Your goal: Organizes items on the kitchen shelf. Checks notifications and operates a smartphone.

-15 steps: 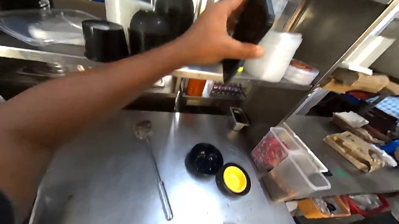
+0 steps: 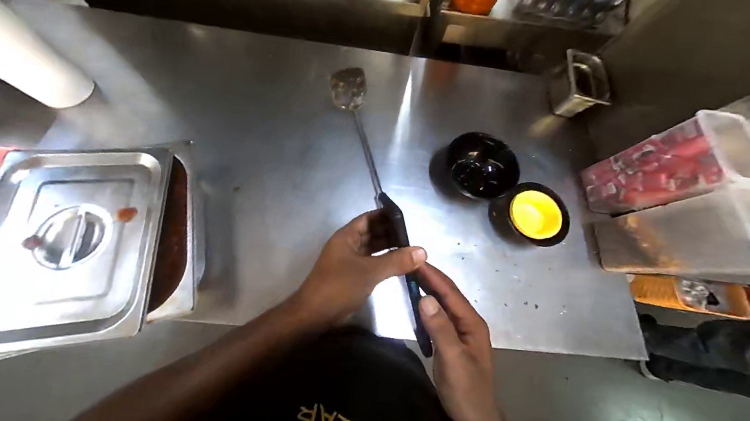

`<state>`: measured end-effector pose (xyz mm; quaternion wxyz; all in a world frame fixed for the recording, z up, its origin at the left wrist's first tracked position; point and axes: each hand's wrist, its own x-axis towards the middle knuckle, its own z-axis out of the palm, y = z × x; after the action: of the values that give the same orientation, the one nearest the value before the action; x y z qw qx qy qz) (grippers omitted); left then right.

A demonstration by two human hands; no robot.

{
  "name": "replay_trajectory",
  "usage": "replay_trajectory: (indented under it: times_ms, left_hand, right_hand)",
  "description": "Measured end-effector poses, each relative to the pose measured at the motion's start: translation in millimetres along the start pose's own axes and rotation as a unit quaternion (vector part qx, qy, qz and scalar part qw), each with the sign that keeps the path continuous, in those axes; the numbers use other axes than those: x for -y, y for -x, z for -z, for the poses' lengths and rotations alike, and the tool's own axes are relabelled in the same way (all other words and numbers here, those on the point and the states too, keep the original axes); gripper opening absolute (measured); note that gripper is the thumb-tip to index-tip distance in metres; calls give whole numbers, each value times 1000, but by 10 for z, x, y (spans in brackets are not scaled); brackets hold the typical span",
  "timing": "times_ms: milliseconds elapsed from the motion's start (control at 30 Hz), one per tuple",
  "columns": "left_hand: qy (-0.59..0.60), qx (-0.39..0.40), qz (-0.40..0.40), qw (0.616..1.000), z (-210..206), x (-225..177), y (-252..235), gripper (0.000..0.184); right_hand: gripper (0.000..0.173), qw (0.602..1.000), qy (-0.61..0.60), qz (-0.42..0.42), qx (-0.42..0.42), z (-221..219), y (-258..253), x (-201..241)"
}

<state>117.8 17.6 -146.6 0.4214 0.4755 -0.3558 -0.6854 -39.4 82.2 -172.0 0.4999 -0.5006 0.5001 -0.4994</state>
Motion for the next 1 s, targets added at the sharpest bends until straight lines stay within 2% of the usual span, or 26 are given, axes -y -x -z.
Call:
replay_trajectory:
  times_ms: [100, 233, 300, 400, 467, 533, 600, 633, 767, 867, 1000]
  left_hand:
    - [16, -14, 16, 1000, 27, 41, 61, 51]
    - [34, -19, 7, 999, 23, 17, 73, 51]
    - [37, -15, -3, 999, 23, -16, 102, 54]
    - [31, 3, -19, 999, 67, -78, 202, 61]
    - [21, 19, -37, 999, 113, -113, 286, 57]
    - [35, 23, -64, 997, 162, -79, 352, 47]
    - [50, 31, -82, 995, 202, 21, 388, 44]
    - [58, 39, -80, 994, 209, 82, 402, 45]
    - [142, 100, -40, 984, 152, 281, 497, 45]
    - [203, 155, -43, 966, 154, 368, 545, 46]
    - [228, 147, -36, 962, 167, 387, 585, 39]
  right_hand:
    - [32, 999, 10, -43, -17, -80, -6, 15]
    - [31, 999, -2, -33, -20, -106, -30, -2]
    - [32, 999, -36, -14, -12, -79, -35, -76]
    - [44, 988, -148, -31, -4, -37, -25, -137]
    - [49, 951, -299, -82, 8, -14, -23, -90]
    - [42, 878, -455, -133, 65, 47, -21, -57]
    - [42, 813, -548, -158, 118, 107, -21, -66]
    - [44, 798, -567, -162, 127, 124, -21, -60]
    - [45, 791, -578, -149, 131, 136, -5, 22]
    - [45, 785, -585, -143, 145, 94, 33, 37]
    - [44, 788, -582, -151, 137, 36, 123, 8]
